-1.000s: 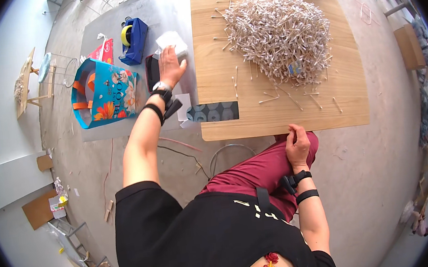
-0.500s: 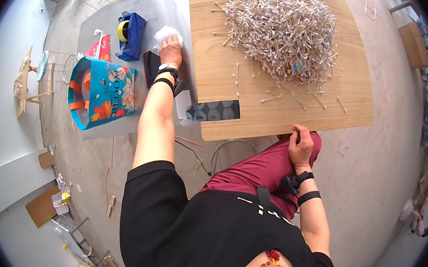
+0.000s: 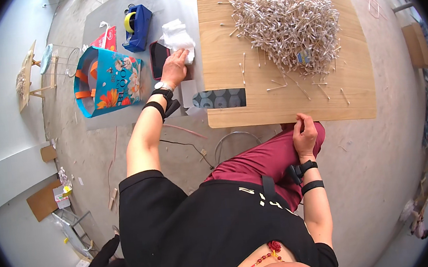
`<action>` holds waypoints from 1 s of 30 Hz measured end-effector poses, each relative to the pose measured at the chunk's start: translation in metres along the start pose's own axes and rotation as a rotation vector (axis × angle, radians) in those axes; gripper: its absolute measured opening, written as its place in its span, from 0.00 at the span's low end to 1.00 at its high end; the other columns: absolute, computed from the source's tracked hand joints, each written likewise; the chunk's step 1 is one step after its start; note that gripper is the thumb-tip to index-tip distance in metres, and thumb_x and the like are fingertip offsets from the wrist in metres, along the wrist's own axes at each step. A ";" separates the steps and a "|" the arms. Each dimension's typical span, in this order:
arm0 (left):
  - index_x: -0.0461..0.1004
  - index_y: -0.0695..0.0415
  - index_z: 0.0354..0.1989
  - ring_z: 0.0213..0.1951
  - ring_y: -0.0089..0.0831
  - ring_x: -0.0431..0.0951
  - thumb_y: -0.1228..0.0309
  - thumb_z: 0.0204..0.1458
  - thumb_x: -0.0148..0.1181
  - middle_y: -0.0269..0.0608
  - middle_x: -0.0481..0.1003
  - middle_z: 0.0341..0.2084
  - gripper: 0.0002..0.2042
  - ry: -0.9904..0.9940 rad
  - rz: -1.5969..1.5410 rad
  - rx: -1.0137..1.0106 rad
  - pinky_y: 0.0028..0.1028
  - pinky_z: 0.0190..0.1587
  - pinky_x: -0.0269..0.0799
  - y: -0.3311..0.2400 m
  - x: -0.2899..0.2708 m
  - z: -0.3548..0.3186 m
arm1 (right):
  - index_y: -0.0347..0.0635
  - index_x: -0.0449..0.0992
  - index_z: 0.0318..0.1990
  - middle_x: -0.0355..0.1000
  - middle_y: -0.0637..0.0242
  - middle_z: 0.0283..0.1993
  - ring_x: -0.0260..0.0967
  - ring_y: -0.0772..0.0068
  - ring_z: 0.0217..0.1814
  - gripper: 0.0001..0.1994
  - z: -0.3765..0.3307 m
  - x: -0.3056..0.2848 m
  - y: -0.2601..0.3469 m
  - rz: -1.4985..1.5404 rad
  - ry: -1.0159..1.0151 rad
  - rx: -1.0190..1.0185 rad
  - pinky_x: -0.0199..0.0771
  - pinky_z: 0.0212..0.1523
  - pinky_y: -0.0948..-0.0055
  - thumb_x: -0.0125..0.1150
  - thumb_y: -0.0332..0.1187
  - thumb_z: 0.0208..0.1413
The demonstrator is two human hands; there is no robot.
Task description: The person empties a bag of cotton swabs onto a table and sorts them into rows. They move a phone aside, pick up individual swabs by hand, and align them into a neat row on the table surface.
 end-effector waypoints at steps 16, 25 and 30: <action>0.78 0.60 0.49 0.54 0.49 0.76 0.74 0.54 0.65 0.48 0.78 0.49 0.14 -0.132 -0.145 -0.146 0.40 0.59 0.72 -0.004 -0.017 -0.027 | 0.38 0.77 0.46 0.77 0.55 0.39 0.77 0.53 0.41 0.09 -0.002 0.000 0.000 -0.030 0.001 -0.006 0.77 0.43 0.63 0.57 0.21 0.60; 0.82 0.59 0.39 0.45 0.47 0.80 0.69 0.55 0.67 0.47 0.80 0.42 0.08 -0.191 -0.264 -0.246 0.39 0.48 0.76 0.009 -0.011 -0.032 | 0.38 0.77 0.46 0.77 0.55 0.39 0.77 0.51 0.39 0.09 0.000 0.000 0.001 -0.044 -0.018 -0.040 0.78 0.40 0.62 0.57 0.21 0.58; 0.82 0.60 0.36 0.44 0.47 0.81 0.68 0.56 0.66 0.48 0.80 0.39 0.08 -0.225 -0.302 -0.251 0.39 0.48 0.76 0.011 -0.010 -0.035 | 0.38 0.77 0.46 0.77 0.54 0.39 0.77 0.52 0.41 0.08 -0.003 0.000 0.001 -0.029 -0.009 -0.027 0.77 0.43 0.63 0.56 0.22 0.60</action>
Point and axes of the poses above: each hand's wrist, its own z-axis towards the middle knuckle, its own x-axis out of the palm, y = z × x, the point moved 5 cm from there along z, towards the middle knuckle
